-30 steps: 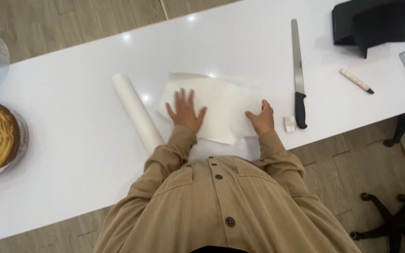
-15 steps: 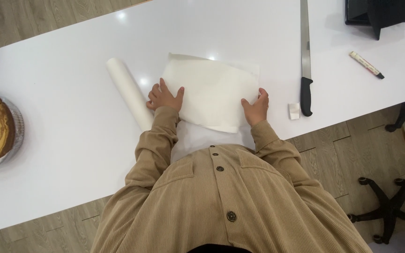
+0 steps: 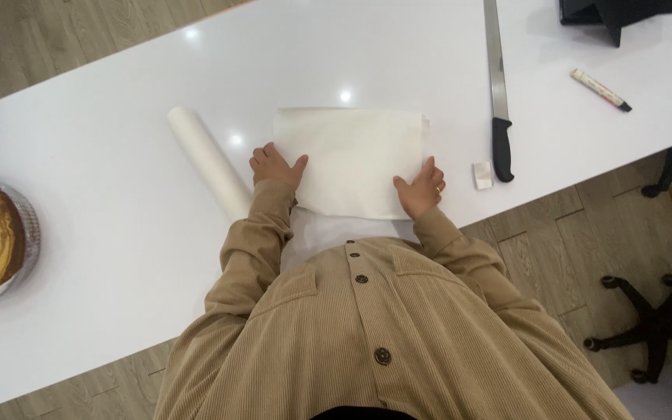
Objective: Unrolling parchment paper from a roll and cutting it into individual sheets using a long knife on a counter.
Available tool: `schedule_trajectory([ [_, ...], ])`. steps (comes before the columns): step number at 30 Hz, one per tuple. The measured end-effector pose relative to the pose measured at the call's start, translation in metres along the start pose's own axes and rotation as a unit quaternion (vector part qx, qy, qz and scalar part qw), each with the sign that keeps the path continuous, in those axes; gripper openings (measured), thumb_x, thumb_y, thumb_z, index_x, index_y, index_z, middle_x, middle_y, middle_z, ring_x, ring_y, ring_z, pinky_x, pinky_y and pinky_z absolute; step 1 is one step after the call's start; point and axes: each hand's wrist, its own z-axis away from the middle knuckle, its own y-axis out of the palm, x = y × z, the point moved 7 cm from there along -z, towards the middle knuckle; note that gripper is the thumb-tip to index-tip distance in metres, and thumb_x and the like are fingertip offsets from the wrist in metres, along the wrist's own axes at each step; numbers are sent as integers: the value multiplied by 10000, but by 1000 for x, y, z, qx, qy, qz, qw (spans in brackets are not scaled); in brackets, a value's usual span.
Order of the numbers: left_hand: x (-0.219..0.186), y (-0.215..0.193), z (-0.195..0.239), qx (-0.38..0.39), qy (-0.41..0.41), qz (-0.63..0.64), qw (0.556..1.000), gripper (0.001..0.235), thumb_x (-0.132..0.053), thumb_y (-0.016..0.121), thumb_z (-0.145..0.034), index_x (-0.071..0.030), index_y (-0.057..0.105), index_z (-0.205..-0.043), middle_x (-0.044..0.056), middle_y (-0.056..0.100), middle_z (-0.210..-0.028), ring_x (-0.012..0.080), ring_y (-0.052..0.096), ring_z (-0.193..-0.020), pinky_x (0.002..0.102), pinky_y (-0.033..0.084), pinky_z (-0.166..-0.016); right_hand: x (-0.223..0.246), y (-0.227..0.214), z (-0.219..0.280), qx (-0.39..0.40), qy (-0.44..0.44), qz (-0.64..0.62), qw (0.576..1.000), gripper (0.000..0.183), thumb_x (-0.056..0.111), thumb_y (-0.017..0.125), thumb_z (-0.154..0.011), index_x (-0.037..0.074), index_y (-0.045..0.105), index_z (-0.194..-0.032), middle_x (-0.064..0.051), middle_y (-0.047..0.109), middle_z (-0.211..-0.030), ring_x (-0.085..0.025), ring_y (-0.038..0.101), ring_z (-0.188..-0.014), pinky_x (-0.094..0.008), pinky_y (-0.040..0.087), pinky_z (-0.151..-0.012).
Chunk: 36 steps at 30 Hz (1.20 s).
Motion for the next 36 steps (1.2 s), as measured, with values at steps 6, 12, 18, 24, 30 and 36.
schedule_trajectory([
  [6, -23, 1, 8, 7, 15, 4, 1000, 941, -686, 520, -948, -22, 198, -1532, 205, 343, -1418, 324, 395, -1360, 433, 466, -1084, -12, 5, -31, -11, 14, -71, 997, 866, 377, 658, -974, 87, 141, -1605, -206, 278, -1556, -362, 210, -1467, -512, 223, -1191],
  [12, -24, -22, 11, -26, -12, 5, 1000, 807, -658, 511, -956, -57, 324, -1460, 154, 379, -1402, 298, 357, -1361, 443, 401, -1106, -3, 3, -27, -19, 28, -84, 996, 815, 394, 698, -916, 54, 290, -1534, -197, 237, -1526, -386, 221, -1444, -529, 272, -1198],
  [18, -12, -1, -7, -16, -11, 124, 992, 862, -633, 594, -919, -75, 241, -1473, 186, 383, -1404, 317, 398, -1370, 436, 409, -1133, 1, 1, -32, -13, 23, -102, 994, 844, 483, 675, -930, 117, 206, -1529, -199, 241, -1531, -362, 230, -1475, -482, 263, -1199],
  [24, -8, 7, -18, 35, -6, 192, 981, 882, -678, 575, -920, -83, 288, -1505, 183, 425, -1456, 329, 445, -1379, 481, 461, -1082, -4, -13, -44, 17, 63, -231, 971, 908, 520, 685, -939, 82, 212, -1579, -252, 300, -1608, -360, 334, -1488, -502, 345, -1187],
  [30, -10, 7, -10, 10, -27, 129, 991, 833, -689, 553, -918, -101, 379, -1481, 124, 359, -1466, 298, 340, -1402, 493, 409, -1128, 6, -10, -30, -2, 38, -166, 985, 920, 469, 745, -873, 11, 337, -1559, -232, 371, -1558, -389, 370, -1460, -493, 370, -1176],
  [36, -9, 4, 0, 4, -15, 221, 975, 900, -592, 628, -923, -96, 210, -1548, 191, 335, -1498, 357, 356, -1435, 510, 369, -1171, 33, -15, -10, -41, -29, -121, 991, 656, 302, 693, -911, 45, 450, -1464, -176, 316, -1483, -367, 315, -1402, -453, 336, -1196],
])
